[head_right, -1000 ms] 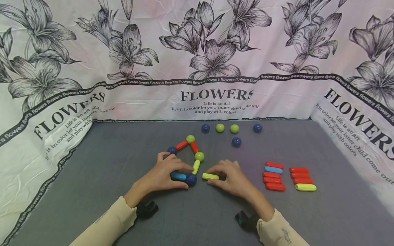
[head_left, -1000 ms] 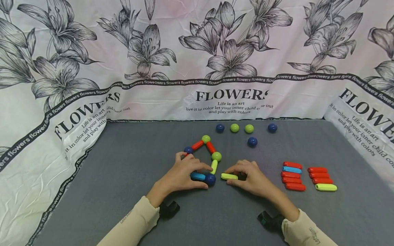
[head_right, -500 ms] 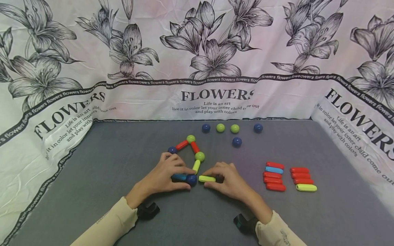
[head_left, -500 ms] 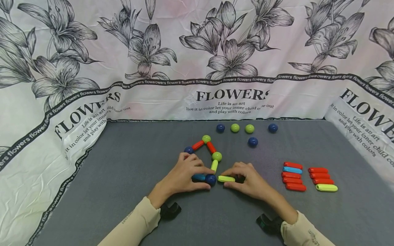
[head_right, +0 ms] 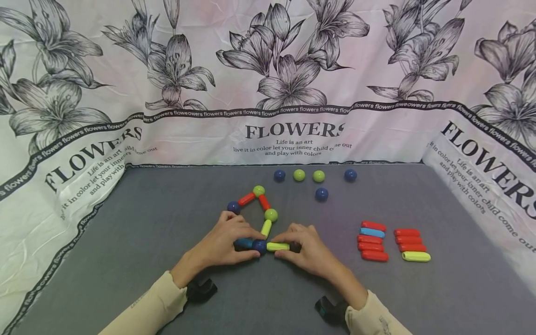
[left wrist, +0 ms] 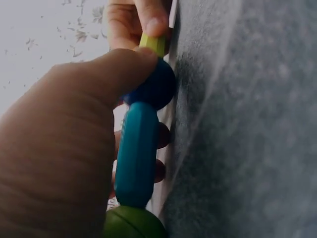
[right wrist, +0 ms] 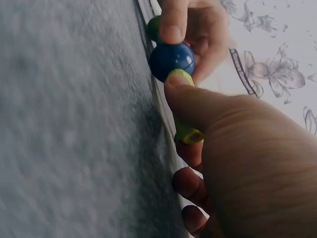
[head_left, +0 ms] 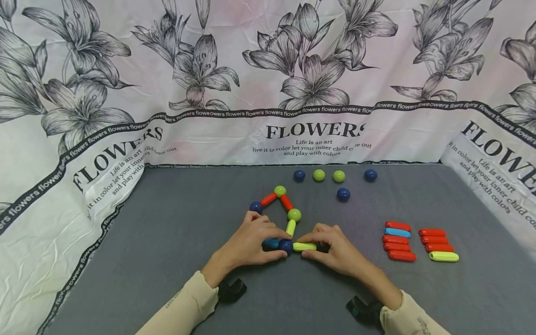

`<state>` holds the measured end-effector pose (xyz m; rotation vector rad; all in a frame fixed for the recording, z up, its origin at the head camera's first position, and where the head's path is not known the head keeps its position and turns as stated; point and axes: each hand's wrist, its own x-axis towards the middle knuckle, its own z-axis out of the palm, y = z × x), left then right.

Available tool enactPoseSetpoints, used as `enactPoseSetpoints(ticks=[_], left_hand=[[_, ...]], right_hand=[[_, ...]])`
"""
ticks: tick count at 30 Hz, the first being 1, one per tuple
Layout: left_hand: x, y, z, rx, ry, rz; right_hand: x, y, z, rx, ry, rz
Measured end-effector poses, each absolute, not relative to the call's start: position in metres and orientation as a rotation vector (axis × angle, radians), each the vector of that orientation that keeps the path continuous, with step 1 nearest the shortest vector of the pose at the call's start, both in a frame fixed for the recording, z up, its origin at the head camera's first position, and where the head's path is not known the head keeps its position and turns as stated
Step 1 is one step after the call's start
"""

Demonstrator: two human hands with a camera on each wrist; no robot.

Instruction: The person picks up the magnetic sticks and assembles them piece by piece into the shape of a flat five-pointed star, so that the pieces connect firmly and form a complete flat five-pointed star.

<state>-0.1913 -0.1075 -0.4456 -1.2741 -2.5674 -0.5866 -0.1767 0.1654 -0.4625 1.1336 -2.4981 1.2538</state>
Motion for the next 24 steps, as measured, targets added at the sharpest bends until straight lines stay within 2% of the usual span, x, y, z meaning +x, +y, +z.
enactPoseSetpoints(ticks=[17,24], left_hand=[[-0.18,-0.093,-0.445,-1.191,-2.636,-0.489],[-0.178,-0.092,-0.444,-1.162,-2.702,-0.468]], right_hand=[[-0.172,0.163,-0.462,1.041,-2.528,1.269],[-0.182,0.184,-0.445,0.922,-2.514,1.357]])
